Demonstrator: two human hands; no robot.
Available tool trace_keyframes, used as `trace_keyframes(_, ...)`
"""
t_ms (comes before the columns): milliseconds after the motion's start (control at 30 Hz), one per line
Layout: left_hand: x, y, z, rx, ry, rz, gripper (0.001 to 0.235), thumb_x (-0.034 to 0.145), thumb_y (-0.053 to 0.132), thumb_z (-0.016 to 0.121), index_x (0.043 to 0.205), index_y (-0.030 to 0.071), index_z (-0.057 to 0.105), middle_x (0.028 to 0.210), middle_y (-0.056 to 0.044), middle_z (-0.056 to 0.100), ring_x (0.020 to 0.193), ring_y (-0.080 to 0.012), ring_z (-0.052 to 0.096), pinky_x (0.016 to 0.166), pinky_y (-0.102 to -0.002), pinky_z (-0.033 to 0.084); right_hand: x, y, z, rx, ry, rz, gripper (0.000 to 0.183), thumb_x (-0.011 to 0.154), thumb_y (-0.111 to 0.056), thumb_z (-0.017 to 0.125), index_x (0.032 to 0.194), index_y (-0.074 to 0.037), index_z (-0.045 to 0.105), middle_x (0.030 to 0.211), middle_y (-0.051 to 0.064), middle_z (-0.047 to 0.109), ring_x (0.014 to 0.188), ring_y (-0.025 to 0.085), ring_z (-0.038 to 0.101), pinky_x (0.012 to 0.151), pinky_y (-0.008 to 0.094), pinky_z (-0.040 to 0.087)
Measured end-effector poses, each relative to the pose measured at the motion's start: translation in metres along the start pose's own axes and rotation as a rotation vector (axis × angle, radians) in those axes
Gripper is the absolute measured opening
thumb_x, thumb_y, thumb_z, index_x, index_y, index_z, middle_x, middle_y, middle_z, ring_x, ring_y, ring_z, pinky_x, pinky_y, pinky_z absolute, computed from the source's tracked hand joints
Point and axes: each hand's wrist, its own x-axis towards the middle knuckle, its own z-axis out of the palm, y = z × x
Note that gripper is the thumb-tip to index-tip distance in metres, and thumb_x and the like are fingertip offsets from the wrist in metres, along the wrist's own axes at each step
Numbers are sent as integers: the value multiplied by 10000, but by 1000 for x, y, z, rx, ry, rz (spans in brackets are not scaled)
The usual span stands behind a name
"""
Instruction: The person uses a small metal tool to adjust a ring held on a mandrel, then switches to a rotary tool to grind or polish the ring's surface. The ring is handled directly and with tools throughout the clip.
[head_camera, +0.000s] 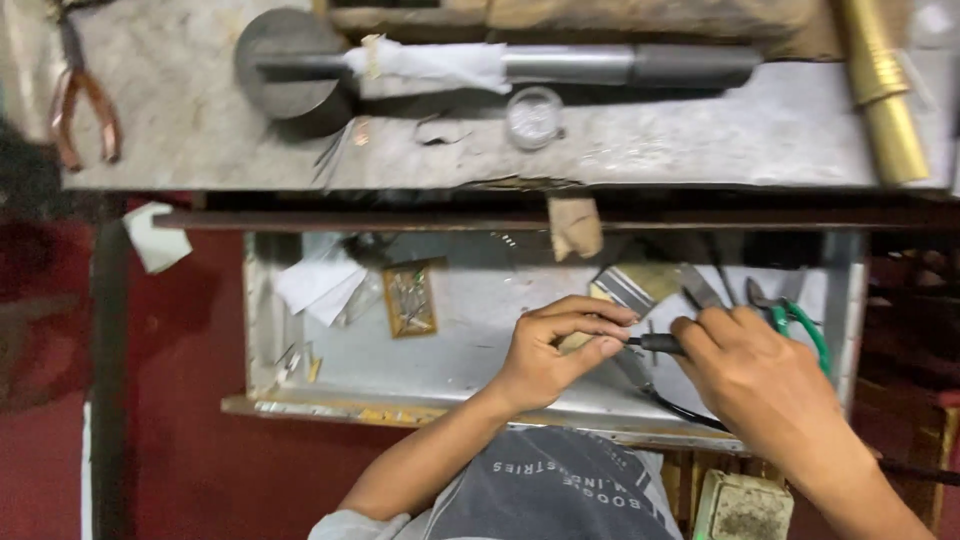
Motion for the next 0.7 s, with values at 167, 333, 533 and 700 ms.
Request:
trace_keyframes(167, -17, 12, -59, 194, 44, 17, 97, 976, 116, 709, 1065, 116, 746, 1159, -97, 737, 1097, -222, 716, 1029, -368, 621, -7, 2, 9, -9, -53, 24, 229, 928, -443, 620, 1042, -249, 580, 884, -45, 538, 857, 193, 578, 493, 409, 596)
trace_keyframes(333, -73, -3, -137, 816, 209, -90, 191, 945, 111, 719, 1116, 34, 750, 1159, -121, 744, 1043, -224, 724, 940, -285, 635, -6, 2, 13, -54, 46, -42, 188, 950, -409, 636, 1029, -241, 610, 821, -45, 529, 803, 191, 571, 465, 392, 567)
trace_keyframes(533, -134, 33, -171, 1319, 252, -298, 154, 921, 231, 703, 987, 126, 795, 1448, -161, 554, 1370, -401, 481, 1128, -602, 412, -5, -2, 3, 1, -20, -56, 158, 957, -336, 625, 1070, -226, 605, 840, -43, 533, 794, 183, 569, 458, 386, 581)
trace_keyframes(700, -92, 30, -106, 683, 355, -232, 194, 961, 195, 681, 1069, 52, 756, 1085, -91, 762, 1046, -218, 730, 971, -352, 601, 3, -5, -15, 3, 79, -98, 163, 963, -325, 649, 1078, -218, 610, 826, -32, 529, 763, 194, 556, 470, 364, 532)
